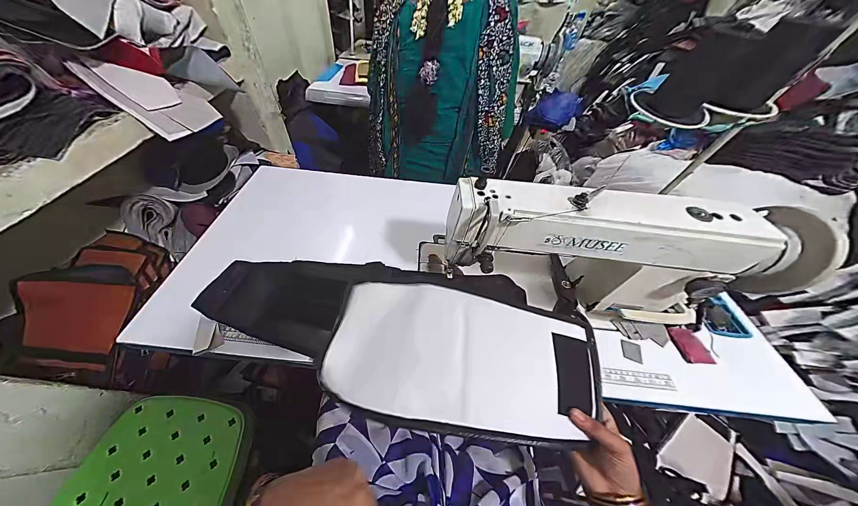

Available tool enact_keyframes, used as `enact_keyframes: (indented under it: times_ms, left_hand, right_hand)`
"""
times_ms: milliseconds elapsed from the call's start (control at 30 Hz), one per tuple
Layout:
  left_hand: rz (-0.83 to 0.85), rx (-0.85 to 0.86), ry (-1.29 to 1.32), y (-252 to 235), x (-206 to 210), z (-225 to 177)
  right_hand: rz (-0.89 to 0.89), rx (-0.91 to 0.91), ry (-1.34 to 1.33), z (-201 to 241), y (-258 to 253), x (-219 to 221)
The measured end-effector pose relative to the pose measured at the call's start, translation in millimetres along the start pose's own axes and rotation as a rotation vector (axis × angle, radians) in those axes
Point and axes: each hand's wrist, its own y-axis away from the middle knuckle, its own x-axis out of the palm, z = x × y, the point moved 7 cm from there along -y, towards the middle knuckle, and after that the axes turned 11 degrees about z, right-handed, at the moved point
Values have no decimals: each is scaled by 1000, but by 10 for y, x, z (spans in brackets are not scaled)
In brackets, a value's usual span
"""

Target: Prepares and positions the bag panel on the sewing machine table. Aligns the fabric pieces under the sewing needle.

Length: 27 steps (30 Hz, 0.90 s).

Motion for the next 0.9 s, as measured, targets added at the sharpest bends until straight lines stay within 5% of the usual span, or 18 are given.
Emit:
enact_keyframes:
  times_ms: [100,233,400,500,633,800,900]
  left_hand:
    - [-416,-312,-272,-420,-312,347]
    - [-434,-626,-466,-724,-534,1110]
    - [-634,-442,-80,-567,-885,1292]
    - [-725,-385,44,-484,-958,1385]
    - [-747,-623,-401,-523,-945,1345]
    - [-579,-822,-541,-592,-1082,1407]
    - [-586,-774,-555,-535,-1088,1465]
  right_hand:
    - [-174,7,-141,6,24,-304]
    - [-274,-258,466,97,64,282]
    - [378,-636,1524,-195,22,1333]
    - [525,-535,1882,-663,-56,1709]
    - [611,-318,1948,-987,-98,1785]
    - [197,-159,1866,-398,-535,1173]
    - [203,37,1682,-449,-627,1051]
